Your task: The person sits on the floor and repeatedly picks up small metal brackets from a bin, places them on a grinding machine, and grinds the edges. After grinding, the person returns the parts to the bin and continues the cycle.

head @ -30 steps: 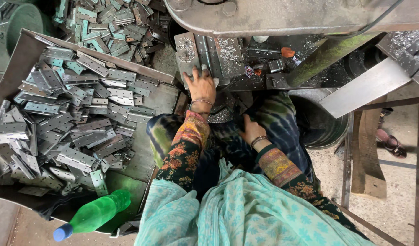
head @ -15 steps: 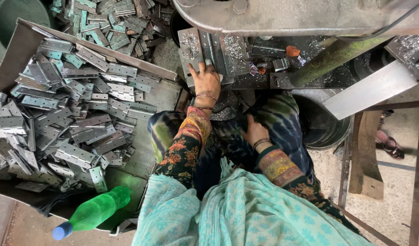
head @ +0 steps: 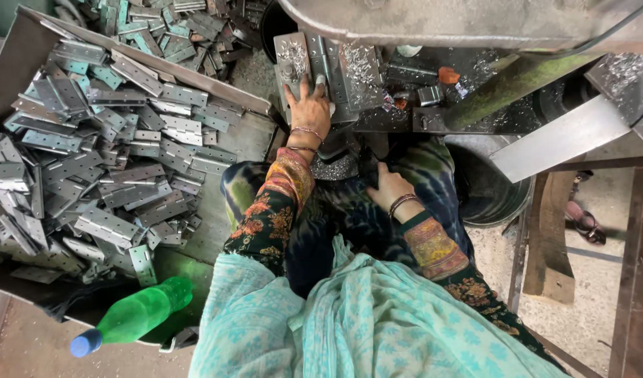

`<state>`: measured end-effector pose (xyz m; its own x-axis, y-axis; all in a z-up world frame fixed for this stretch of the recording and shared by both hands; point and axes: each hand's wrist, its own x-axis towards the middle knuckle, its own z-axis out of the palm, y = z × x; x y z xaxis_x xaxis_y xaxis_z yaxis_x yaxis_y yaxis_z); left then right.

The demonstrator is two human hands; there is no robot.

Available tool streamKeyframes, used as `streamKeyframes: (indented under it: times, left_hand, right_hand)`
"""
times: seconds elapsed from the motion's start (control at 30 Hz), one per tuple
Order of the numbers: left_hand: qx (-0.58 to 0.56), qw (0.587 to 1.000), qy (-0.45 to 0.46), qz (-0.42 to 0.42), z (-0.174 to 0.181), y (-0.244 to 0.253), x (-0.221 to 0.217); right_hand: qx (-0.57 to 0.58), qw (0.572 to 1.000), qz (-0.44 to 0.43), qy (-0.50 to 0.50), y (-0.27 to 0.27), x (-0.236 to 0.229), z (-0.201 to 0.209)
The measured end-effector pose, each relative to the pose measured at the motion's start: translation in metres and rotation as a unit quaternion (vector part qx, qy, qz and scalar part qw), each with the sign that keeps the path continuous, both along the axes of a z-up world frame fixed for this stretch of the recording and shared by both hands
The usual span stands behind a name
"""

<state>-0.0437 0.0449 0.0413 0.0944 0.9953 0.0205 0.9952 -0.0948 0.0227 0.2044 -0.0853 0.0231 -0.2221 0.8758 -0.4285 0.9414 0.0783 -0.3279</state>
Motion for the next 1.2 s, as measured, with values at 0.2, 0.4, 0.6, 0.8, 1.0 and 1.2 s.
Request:
streamKeyframes:
  times: [0.2, 0.4, 0.6, 0.8, 1.0, 1.2]
  left_hand:
    - [0.002, 1.0, -0.001, -0.01, -0.002, 0.019, -0.008]
    - [0.032, 0.999, -0.01, -0.001, 0.0, 0.009, -0.004]
    - [0.03, 0.999, 0.022, 0.038, 0.006, 0.018, -0.004]
    - [0.047, 0.998, -0.014, 0.049, 0.005, 0.036, -0.008]
    - [0.083, 0.996, 0.004, 0.039, 0.001, 0.037, -0.014]
    - [0.087, 0.995, -0.01, 0.046, -0.004, 0.045, -0.009]
  right_hand:
    - [0.046, 0.997, -0.058, 0.011, -0.021, -0.007, -0.048]
    - [0.051, 0.996, -0.064, 0.038, -0.021, -0.003, -0.076]
    - [-0.034, 0.999, -0.027, -0.002, -0.004, -0.002, -0.001]
    - [-0.02, 0.999, -0.039, 0.004, -0.001, -0.005, -0.013]
    - [0.06, 0.995, -0.061, 0.045, -0.022, -0.003, -0.087]
    - [0.005, 0.998, -0.06, 0.028, -0.011, -0.004, -0.041]
